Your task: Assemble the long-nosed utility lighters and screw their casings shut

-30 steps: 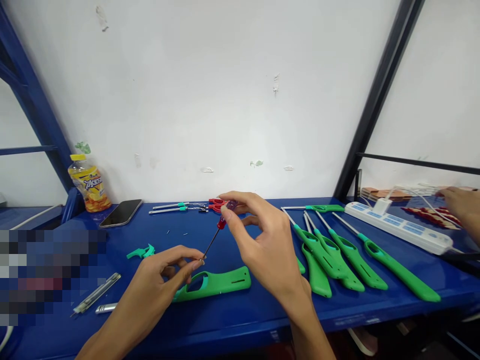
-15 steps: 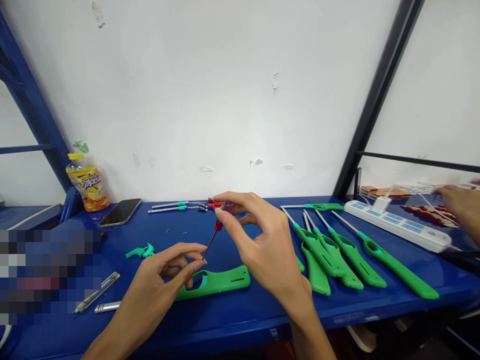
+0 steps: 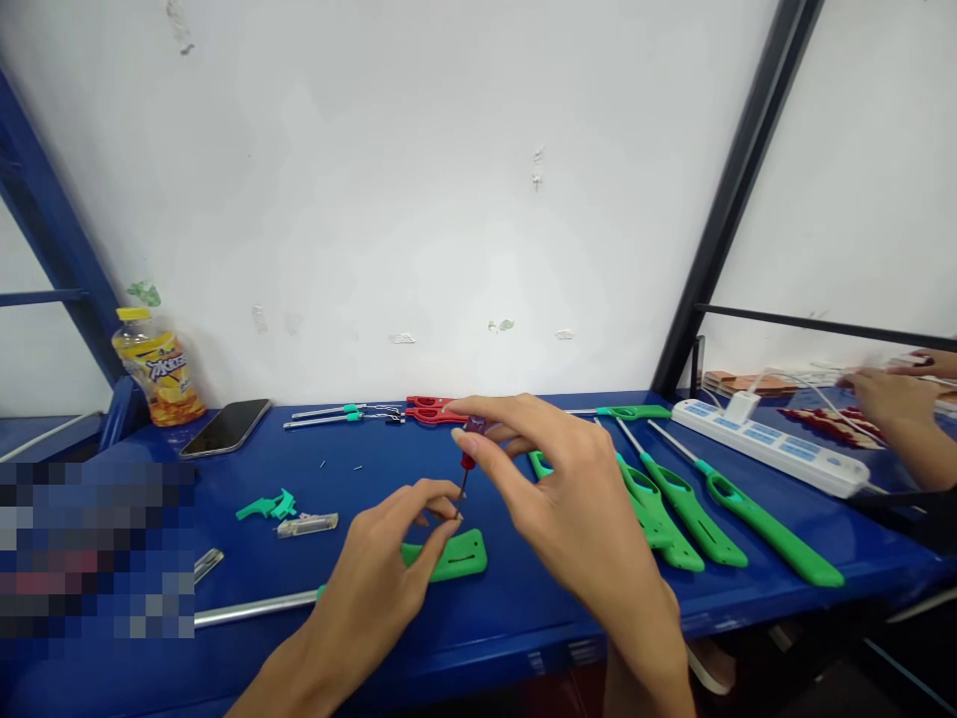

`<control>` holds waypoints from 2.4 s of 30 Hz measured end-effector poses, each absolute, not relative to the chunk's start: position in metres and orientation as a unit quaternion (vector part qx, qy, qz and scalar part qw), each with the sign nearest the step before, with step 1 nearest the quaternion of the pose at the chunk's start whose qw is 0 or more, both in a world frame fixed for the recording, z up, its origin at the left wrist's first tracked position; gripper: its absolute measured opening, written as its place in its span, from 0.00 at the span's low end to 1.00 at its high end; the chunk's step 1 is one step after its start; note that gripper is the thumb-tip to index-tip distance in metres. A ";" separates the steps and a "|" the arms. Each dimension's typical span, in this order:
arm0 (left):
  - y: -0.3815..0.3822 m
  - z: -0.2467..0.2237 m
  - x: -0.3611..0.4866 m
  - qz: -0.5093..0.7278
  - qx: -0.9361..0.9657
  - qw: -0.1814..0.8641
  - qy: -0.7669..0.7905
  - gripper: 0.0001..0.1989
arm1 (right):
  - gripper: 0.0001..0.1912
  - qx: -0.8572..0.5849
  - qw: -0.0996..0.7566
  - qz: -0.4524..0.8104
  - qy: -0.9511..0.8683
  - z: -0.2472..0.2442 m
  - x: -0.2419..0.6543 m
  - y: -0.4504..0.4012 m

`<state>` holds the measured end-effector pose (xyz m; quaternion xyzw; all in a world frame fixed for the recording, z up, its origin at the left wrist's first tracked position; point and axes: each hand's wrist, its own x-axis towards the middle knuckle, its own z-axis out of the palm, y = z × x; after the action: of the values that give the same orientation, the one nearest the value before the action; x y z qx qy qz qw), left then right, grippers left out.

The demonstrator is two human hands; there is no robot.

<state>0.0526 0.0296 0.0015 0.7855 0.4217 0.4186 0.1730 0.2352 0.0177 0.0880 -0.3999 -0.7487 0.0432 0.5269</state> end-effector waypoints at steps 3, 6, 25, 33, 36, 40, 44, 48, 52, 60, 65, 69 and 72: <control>0.033 -0.003 0.064 0.360 0.804 0.150 0.449 0.15 | 0.09 -0.434 0.481 0.056 -0.760 0.088 0.241 0.018; 0.033 -0.007 0.069 0.339 0.806 0.153 0.460 0.16 | 0.08 -0.456 0.444 0.066 -0.769 0.086 0.245 0.021; 0.033 -0.021 0.073 0.301 0.818 0.167 0.460 0.18 | 0.08 -0.487 0.358 0.116 -0.789 0.084 0.250 0.030; 0.019 -0.029 0.051 0.256 0.845 0.113 0.456 0.17 | 0.06 -0.489 0.355 0.122 -0.788 0.082 0.249 0.037; 0.015 -0.035 0.040 0.235 0.856 0.081 0.453 0.17 | 0.06 -0.472 0.353 0.134 -0.797 0.082 0.243 0.041; 0.012 -0.038 0.028 0.227 0.858 0.045 0.459 0.18 | 0.12 -0.432 0.372 0.118 -0.813 0.081 0.236 0.045; 0.013 -0.039 0.021 0.244 0.849 0.032 0.467 0.18 | 0.15 -0.384 0.383 0.128 -0.830 0.078 0.232 0.052; 0.016 -0.039 0.019 0.255 0.846 0.039 0.467 0.17 | 0.08 -0.369 0.398 0.159 -0.825 0.076 0.228 0.058; 0.017 -0.037 0.019 0.253 0.844 0.056 0.470 0.16 | 0.05 -0.369 0.409 0.165 -0.818 0.074 0.225 0.060; 0.015 -0.033 0.021 0.249 0.850 0.043 0.462 0.16 | 0.14 -0.355 0.402 0.197 -0.820 0.078 0.224 0.052; 0.014 -0.033 0.021 0.245 0.852 0.044 0.461 0.16 | 0.14 -0.389 0.411 0.237 -0.790 0.077 0.222 0.052; 0.015 -0.030 0.022 0.239 0.854 0.042 0.460 0.16 | 0.13 -0.394 0.411 0.233 -0.788 0.076 0.222 0.052; 0.015 -0.029 0.022 0.241 0.858 0.043 0.452 0.16 | 0.12 -0.385 0.395 0.280 -0.785 0.078 0.224 0.050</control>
<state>0.0223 0.0150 -0.0291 0.8576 0.4522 0.2411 0.0426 0.2239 0.0502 0.0784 -0.3853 -0.7855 0.2802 0.3950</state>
